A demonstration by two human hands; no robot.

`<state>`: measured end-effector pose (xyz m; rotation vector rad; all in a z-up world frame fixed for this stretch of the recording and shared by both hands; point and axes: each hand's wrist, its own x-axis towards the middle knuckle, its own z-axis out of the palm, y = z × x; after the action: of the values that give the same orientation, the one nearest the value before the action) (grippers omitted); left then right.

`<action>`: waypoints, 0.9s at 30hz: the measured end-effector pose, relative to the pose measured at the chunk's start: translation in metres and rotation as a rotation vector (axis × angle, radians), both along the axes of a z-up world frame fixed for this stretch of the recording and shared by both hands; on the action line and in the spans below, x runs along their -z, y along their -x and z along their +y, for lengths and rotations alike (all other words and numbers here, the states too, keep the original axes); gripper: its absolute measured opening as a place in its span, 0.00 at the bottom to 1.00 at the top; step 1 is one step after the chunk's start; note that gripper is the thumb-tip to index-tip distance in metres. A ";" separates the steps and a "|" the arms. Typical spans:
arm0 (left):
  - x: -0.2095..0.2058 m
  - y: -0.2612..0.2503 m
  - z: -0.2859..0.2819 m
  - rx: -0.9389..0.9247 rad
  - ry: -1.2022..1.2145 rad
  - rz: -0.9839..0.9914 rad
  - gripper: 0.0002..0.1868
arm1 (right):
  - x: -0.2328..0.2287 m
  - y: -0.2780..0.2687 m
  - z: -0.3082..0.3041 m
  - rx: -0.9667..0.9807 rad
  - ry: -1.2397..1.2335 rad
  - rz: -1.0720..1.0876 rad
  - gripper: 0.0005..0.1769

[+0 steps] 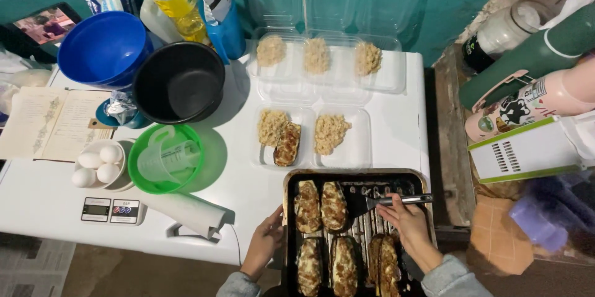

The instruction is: Packing cooked stuffed eggplants and rice into plastic food containers for meal preparation.

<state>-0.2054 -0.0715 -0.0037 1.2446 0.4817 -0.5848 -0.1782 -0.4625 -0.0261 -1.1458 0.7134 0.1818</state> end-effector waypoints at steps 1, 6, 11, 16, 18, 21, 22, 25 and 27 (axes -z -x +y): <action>-0.001 0.000 -0.001 0.003 -0.006 0.004 0.32 | -0.004 -0.001 0.004 0.003 0.032 0.002 0.27; 0.011 0.001 0.000 -0.001 0.041 -0.016 0.32 | -0.011 -0.006 0.017 -0.003 0.078 -0.017 0.27; 0.005 0.000 0.003 0.035 -0.071 -0.035 0.34 | -0.031 -0.011 0.019 -0.055 0.030 0.094 0.26; 0.019 -0.005 0.006 0.053 -0.061 -0.049 0.36 | -0.008 -0.009 0.000 -0.011 -0.045 0.067 0.24; 0.023 -0.005 0.008 0.065 -0.076 -0.045 0.36 | -0.006 -0.007 -0.003 0.006 -0.062 0.059 0.24; 0.013 -0.009 0.006 0.039 -0.075 0.012 0.34 | -0.005 -0.007 -0.006 0.018 -0.075 0.033 0.24; 0.009 -0.010 0.005 0.042 -0.073 0.019 0.33 | -0.004 -0.007 -0.008 0.019 -0.075 0.023 0.24; 0.021 -0.011 0.008 0.043 -0.026 -0.005 0.30 | 0.001 -0.010 -0.013 0.016 -0.077 -0.004 0.23; 0.024 -0.009 0.010 0.044 0.020 -0.030 0.29 | 0.003 -0.009 -0.017 0.014 -0.079 -0.016 0.23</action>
<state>-0.1968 -0.0611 -0.0272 1.2460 0.4228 -0.6059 -0.1697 -0.4794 -0.0290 -1.0655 0.6947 0.1873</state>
